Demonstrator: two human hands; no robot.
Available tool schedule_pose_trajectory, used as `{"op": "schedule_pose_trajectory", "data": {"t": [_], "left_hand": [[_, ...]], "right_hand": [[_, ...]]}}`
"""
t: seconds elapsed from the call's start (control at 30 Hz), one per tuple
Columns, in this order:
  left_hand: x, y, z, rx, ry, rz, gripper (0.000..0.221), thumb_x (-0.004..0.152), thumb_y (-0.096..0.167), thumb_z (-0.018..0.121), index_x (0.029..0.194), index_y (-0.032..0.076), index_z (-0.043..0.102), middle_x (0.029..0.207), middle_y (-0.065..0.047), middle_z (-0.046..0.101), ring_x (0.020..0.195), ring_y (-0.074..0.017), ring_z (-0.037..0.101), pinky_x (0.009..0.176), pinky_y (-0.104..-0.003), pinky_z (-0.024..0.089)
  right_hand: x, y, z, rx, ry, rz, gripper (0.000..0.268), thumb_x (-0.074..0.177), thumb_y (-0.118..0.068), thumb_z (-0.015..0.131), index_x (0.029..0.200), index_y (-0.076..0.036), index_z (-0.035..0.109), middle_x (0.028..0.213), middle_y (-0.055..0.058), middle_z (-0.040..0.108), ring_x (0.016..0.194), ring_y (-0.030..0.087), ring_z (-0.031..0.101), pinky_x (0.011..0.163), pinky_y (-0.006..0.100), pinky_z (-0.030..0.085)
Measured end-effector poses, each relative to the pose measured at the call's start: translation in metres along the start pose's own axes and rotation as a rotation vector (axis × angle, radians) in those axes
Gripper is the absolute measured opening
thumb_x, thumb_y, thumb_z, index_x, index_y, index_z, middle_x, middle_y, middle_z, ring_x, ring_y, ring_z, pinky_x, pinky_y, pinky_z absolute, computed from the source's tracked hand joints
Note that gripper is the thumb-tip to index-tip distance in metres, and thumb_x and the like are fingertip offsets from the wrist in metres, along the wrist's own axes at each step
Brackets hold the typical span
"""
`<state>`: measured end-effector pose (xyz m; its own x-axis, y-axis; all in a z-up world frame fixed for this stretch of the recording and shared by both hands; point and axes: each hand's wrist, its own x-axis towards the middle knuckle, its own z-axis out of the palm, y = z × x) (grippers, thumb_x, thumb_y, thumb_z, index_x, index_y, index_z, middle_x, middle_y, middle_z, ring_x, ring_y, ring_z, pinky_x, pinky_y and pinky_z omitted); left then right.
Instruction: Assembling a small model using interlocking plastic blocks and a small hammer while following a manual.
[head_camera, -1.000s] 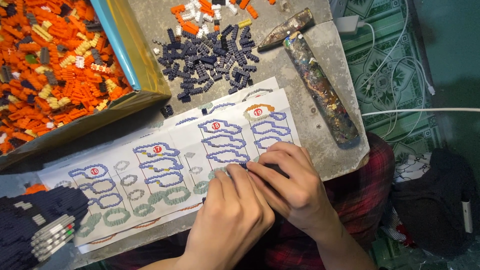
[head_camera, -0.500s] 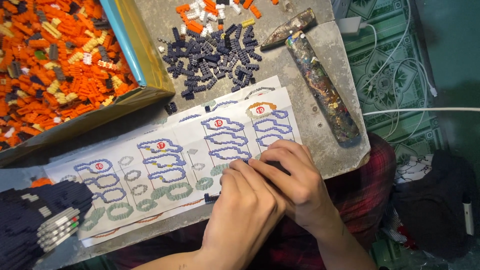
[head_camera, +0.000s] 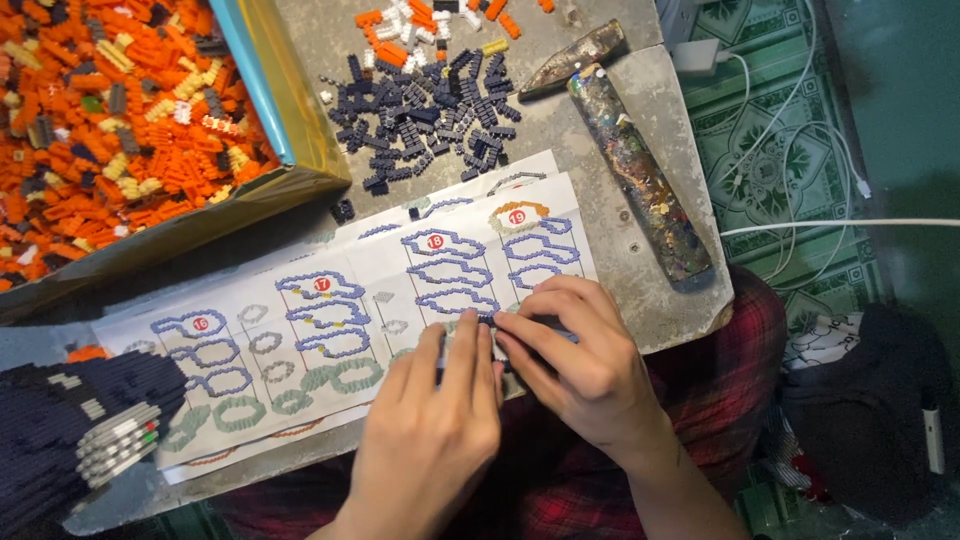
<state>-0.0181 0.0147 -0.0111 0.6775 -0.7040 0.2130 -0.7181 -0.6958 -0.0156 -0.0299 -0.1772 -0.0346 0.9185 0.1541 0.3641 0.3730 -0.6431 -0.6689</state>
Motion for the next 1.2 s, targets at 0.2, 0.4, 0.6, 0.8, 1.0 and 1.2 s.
{"op": "schedule_pose_trajectory", "data": {"t": [0.2,0.4,0.6,0.8,1.0,1.2], "left_hand": [[-0.002,0.006,0.002,-0.022,0.023,-0.068,0.032,0.115,0.024,0.063,0.129,0.001,0.081,0.134,-0.014,0.079,0.114,-0.0348,0.075,0.085,-0.042,0.06],[-0.008,0.007,0.008,-0.007,0.035,-0.076,0.037,0.116,0.028,0.061,0.134,0.003,0.08,0.141,-0.013,0.077,0.116,-0.0314,0.074,0.087,-0.04,0.06],[-0.013,-0.014,-0.003,-0.322,0.143,-0.117,0.033,0.108,0.015,0.078,0.138,0.003,0.075,0.148,-0.021,0.075,0.117,-0.0307,0.08,0.094,-0.041,0.064],[-0.025,-0.011,0.004,-0.392,0.128,-0.179,0.022,0.108,0.001,0.072,0.128,0.006,0.081,0.128,-0.017,0.072,0.115,-0.0378,0.066,0.091,-0.05,0.056],[-0.023,-0.016,0.011,-0.208,0.178,-0.241,0.016,0.107,0.01,0.081,0.119,0.02,0.085,0.119,0.0,0.074,0.119,-0.0287,0.069,0.102,-0.047,0.035],[-0.029,-0.014,0.027,-0.377,0.294,-0.23,0.021,0.111,0.0,0.071,0.126,0.007,0.085,0.122,-0.014,0.076,0.118,-0.039,0.072,0.092,-0.05,0.058]], "right_hand": [[-0.002,0.002,-0.001,0.024,0.0,-0.026,0.016,0.103,0.0,0.082,0.117,0.007,0.078,0.106,0.017,0.071,0.108,0.038,0.066,0.101,0.047,0.061],[0.003,-0.001,-0.008,0.048,-0.023,-0.023,0.019,0.103,0.002,0.079,0.12,0.011,0.077,0.108,0.019,0.068,0.11,0.038,0.064,0.104,0.046,0.059],[0.01,0.009,-0.057,-0.391,0.178,0.048,0.03,0.107,0.017,0.072,0.131,0.004,0.083,0.129,0.024,0.069,0.12,0.04,0.069,0.094,0.044,0.067],[0.029,0.045,-0.061,-0.579,-0.058,0.334,0.05,0.112,-0.007,0.076,0.161,0.0,0.068,0.146,0.032,0.052,0.126,0.045,0.055,0.107,0.057,0.055],[0.033,0.055,-0.07,-0.704,-0.232,0.269,0.069,0.11,-0.006,0.074,0.175,0.003,0.052,0.135,0.031,0.068,0.113,0.039,0.068,0.094,0.048,0.065],[0.047,0.028,-0.087,-0.449,-0.269,0.461,0.073,0.118,-0.001,0.054,0.185,0.001,0.024,0.118,0.02,0.055,0.08,0.022,0.052,0.064,0.037,0.05]]}}
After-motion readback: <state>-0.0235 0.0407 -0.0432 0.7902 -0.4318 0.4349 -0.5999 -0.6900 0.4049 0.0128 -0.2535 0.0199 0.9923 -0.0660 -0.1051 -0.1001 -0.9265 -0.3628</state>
